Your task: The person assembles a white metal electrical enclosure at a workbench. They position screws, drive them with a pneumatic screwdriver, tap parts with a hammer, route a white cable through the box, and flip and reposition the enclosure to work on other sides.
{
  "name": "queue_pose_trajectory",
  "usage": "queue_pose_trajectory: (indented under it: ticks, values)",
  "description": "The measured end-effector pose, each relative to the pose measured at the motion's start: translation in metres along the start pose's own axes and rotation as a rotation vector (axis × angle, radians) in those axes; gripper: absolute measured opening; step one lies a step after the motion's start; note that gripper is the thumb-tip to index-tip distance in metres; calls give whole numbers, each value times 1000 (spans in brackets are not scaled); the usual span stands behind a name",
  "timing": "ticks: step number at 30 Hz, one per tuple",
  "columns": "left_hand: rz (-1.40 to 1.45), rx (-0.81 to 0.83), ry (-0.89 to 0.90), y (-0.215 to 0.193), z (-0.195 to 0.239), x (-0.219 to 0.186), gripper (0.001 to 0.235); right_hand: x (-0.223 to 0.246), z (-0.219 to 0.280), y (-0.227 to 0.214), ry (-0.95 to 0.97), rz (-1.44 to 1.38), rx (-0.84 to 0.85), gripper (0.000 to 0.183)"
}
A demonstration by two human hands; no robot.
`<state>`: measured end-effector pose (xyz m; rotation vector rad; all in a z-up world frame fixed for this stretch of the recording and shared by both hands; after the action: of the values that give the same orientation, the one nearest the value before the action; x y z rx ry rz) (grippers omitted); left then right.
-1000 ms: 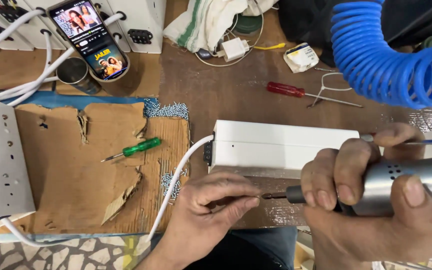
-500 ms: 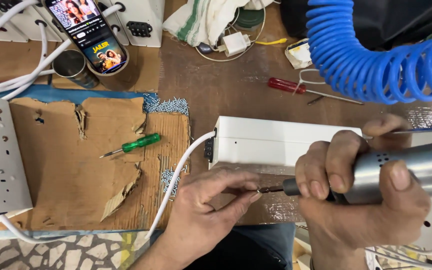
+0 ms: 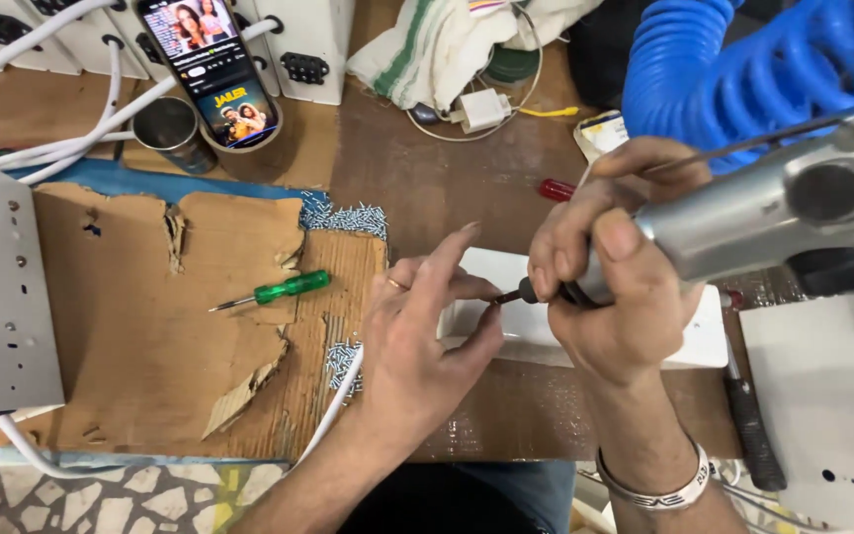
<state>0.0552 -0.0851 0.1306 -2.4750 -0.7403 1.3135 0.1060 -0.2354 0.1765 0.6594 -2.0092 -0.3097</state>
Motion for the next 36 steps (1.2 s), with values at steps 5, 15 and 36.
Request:
queue_pose_trajectory:
  ticks: [5,15,36]
  values:
    - [90,9,-118,11,3,19,72,-11,1,-1,21,51,26,42]
    - [183,15,-185,20,4,28,68,-13,0,7,76,95,67,49]
    - [229,-66,-203,26,14,37,72,-24,6,6,103,138,72,41]
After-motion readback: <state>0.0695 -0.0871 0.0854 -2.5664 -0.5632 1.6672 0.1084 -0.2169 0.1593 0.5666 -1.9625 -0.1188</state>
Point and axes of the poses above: each hand's wrist, its own z-axis away from the middle knuckle, its own y-axis out of the palm, x = y × z, the point moved 8 cm from there along -z, towards the middle knuckle, and after that the axes turned 8 degrees about -z, right-handed, at the moved point
